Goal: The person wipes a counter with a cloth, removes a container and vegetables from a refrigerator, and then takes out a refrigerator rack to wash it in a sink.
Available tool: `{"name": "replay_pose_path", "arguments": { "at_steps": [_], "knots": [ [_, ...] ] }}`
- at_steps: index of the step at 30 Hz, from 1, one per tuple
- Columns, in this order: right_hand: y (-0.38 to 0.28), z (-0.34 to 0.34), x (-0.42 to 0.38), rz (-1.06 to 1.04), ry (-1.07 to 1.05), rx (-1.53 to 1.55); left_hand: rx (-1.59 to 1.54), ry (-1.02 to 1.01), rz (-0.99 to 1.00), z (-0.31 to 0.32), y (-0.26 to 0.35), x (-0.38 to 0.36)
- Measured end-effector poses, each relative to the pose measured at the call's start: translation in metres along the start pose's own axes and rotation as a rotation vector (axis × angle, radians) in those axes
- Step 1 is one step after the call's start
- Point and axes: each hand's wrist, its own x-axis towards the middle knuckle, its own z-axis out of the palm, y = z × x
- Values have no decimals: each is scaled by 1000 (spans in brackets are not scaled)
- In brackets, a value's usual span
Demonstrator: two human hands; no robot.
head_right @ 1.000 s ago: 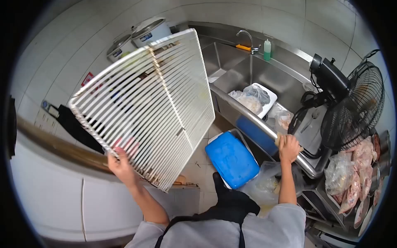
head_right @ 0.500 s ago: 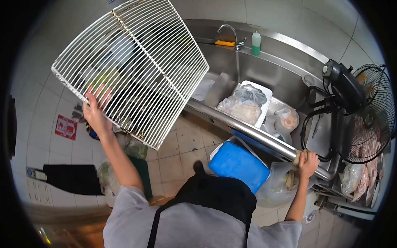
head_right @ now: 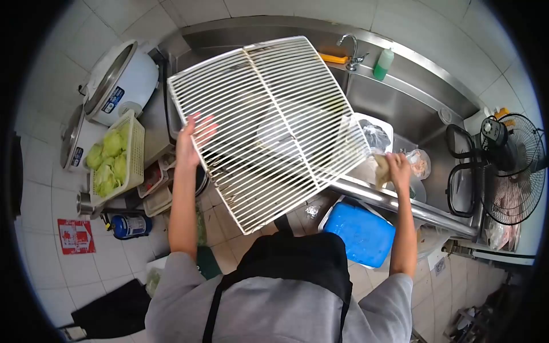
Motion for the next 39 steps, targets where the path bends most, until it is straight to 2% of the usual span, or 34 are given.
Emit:
{"name": "replay_pose_path", "arguments": {
  "at_steps": [1,2,4,7,8,13,17,19,20,25,26,27,29,31,33,35,37,39],
  "knots": [
    [-9,15,3,18,-68,107,-16,-28,-61,-5,-7,16],
    [-18,25,3,22,-50,102,-21,-45,-107,-10,-14,32],
    [-33,35,9,-6,-112,-55,18,-79,-210,-16,-28,65],
    [-30,40,21,-28,-40,-114,39,-121,-335,-26,-54,108],
    [-18,43,29,-12,-20,-15,20,-132,-367,-28,-64,121],
    [-14,43,67,0,45,-93,22,-171,-385,-22,-89,168],
    [-29,57,126,5,-14,-236,87,-257,-457,-16,-89,207],
    [-59,80,162,-34,89,-494,153,-266,-489,-23,-93,226],
    [-69,95,183,-61,48,-588,159,-256,-477,-28,-99,233],
    [-109,212,292,-497,-183,-778,167,-258,-611,-34,-114,251],
    [-125,234,304,-487,-248,-906,170,-280,-590,-39,-121,253],
    [-125,257,317,-523,-279,-891,159,-235,-579,-40,-122,253],
    [-116,293,346,-441,-317,-1083,146,-284,-612,-40,-124,254],
    [-106,315,373,-276,-483,-1140,155,-255,-610,-41,-123,253],
    [-105,325,380,-352,-476,-1189,163,-251,-618,-44,-123,260],
    [-126,335,370,-441,-512,-1186,131,-334,-606,-50,-125,261],
    [-146,362,369,-524,-517,-1182,94,-274,-634,-47,-120,262],
    [-157,404,374,-675,-385,-1070,89,-264,-638,-47,-117,268]
  ]
}}
